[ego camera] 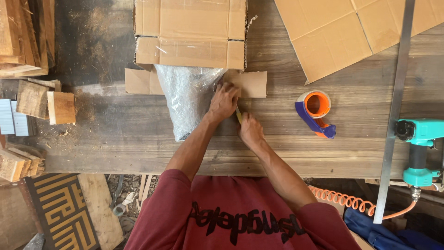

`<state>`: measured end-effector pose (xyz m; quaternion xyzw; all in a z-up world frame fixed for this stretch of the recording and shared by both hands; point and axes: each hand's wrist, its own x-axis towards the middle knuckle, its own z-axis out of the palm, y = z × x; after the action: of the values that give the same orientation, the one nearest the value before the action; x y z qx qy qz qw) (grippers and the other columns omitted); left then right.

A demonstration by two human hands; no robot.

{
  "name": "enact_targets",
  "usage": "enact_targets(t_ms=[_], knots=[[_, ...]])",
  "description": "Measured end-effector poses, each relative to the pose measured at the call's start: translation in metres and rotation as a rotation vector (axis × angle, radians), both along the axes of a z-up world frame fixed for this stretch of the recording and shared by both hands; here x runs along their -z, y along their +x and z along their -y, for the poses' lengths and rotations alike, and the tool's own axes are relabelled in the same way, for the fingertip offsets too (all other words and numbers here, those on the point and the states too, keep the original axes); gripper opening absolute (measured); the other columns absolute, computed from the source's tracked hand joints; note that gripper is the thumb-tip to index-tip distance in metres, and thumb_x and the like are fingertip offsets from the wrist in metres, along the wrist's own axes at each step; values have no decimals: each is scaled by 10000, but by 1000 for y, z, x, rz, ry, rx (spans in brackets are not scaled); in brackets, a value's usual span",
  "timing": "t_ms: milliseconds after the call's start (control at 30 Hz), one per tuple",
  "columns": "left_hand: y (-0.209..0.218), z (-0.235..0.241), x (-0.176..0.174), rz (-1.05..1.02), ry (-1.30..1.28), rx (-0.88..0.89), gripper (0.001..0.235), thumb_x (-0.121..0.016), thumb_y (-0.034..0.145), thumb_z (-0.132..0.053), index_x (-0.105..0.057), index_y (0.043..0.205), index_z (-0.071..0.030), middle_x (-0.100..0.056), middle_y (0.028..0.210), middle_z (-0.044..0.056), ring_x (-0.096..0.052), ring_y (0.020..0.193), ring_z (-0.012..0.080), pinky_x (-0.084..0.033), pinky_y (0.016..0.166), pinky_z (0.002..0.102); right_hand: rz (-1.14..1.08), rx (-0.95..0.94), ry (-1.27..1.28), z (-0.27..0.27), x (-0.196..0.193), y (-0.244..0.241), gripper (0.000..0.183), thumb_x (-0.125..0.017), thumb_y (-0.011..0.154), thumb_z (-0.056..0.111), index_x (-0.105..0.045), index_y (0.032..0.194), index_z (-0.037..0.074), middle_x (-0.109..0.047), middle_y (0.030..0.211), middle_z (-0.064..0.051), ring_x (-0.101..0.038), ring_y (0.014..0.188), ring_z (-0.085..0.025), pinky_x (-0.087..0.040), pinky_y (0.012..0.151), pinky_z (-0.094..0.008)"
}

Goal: The person wraps an item in bubble wrap, places it into a cardboard box, and seals the box using a tape dispenser and a small knife to cut the tape and trim the cardboard.

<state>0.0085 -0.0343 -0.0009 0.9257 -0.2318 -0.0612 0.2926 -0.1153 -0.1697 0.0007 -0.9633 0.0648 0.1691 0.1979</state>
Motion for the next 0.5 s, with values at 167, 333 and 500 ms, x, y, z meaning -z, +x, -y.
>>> enact_targets(t_ms=[167,333,500], knots=[[4,-8,12,28,-198,-71,292,-698,853,-108,-701,1141,-58,-579,1163,155,-634,1049,449,-568,845,535,74,131,165,-3,-62,-6,269,-407,1011,144,-582,1141,-13,-664,921,-236,-728,868,-470,-625,714,-541],[6,-5,27,-22,-83,-57,319,-730,803,-167,-719,1117,-111,-537,1208,105,-597,1112,397,-530,978,473,92,249,174,-37,-174,55,273,-383,1033,184,-475,1212,-1,-672,873,-286,-711,859,-536,-578,691,-607],[-2,-11,-2,-72,-19,-30,353,-721,817,-166,-708,1169,-137,-496,1209,90,-559,1143,397,-518,1007,453,-79,293,90,-17,-41,98,345,-421,1019,278,-509,1211,5,-656,1010,-287,-693,980,-550,-583,732,-627]])
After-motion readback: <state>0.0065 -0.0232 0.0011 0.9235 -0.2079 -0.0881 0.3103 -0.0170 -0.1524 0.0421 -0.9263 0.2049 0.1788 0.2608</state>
